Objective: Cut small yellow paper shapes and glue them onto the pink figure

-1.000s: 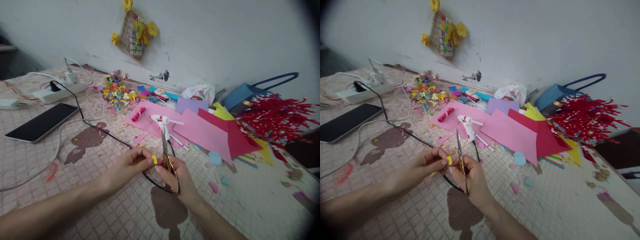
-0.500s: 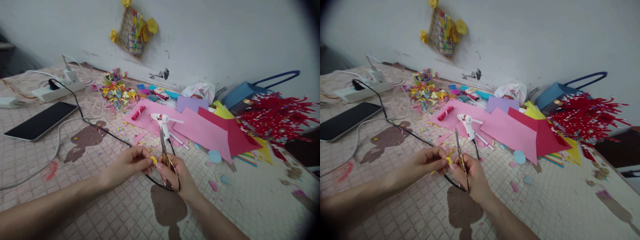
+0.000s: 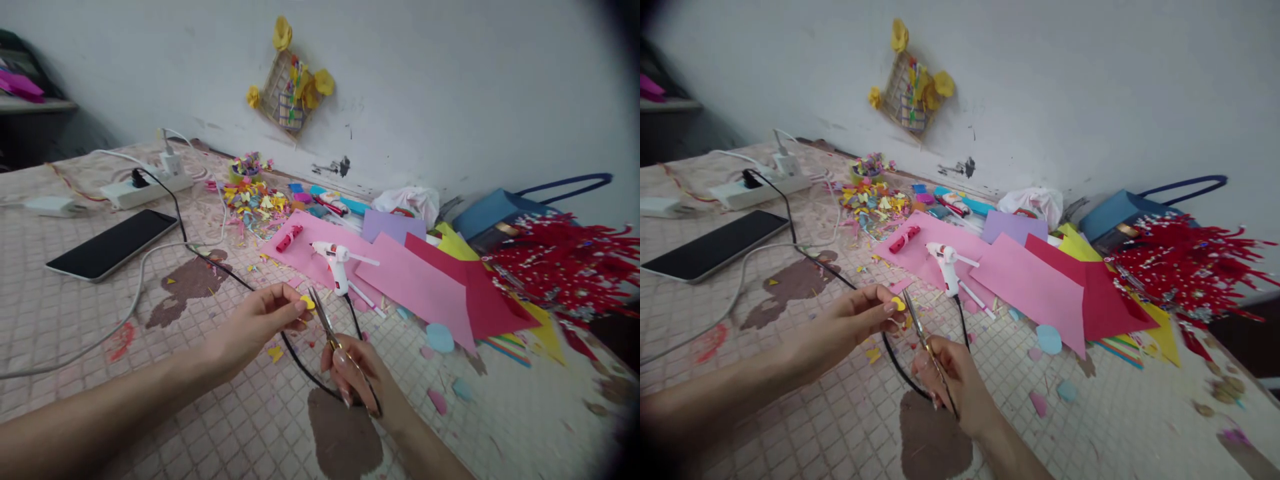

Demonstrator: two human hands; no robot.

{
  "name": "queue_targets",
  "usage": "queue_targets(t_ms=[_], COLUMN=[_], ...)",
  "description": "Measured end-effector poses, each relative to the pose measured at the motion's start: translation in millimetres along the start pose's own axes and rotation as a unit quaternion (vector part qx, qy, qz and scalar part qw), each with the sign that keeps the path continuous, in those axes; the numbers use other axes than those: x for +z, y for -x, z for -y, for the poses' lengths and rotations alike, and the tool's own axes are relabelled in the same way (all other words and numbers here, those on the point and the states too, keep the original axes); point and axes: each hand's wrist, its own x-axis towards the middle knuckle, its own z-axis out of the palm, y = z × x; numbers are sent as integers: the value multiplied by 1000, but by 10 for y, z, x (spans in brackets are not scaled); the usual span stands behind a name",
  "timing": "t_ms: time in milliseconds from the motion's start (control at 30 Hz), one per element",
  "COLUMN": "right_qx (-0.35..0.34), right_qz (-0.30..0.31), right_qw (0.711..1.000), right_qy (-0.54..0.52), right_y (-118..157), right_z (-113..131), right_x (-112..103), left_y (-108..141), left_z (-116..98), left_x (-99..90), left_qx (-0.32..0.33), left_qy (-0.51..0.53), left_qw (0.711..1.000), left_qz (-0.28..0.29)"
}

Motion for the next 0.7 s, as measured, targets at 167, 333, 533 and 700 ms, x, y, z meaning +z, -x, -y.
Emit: queue_targets(t_ms=[167, 333, 533, 700], right_qx=[-6, 2, 11, -7], right_qz=[12, 20, 7, 27], right_qw=[1000, 1000, 1000, 1000], right_qy=[1, 9, 17, 3], right_y=[-10, -25, -6, -28], right_z=[-46, -46, 4, -96], right_x=[-12, -14, -2, -50], left_y=[1, 0, -7, -6], left_z=[-10, -1, 8, 8], left_x=[7, -3, -3, 2], left_qx=[1, -2, -18, -16], left_qy=[-1, -4, 33, 36], left_qw=[1000, 1000, 999, 999], left_qz=[-16, -15, -1, -1])
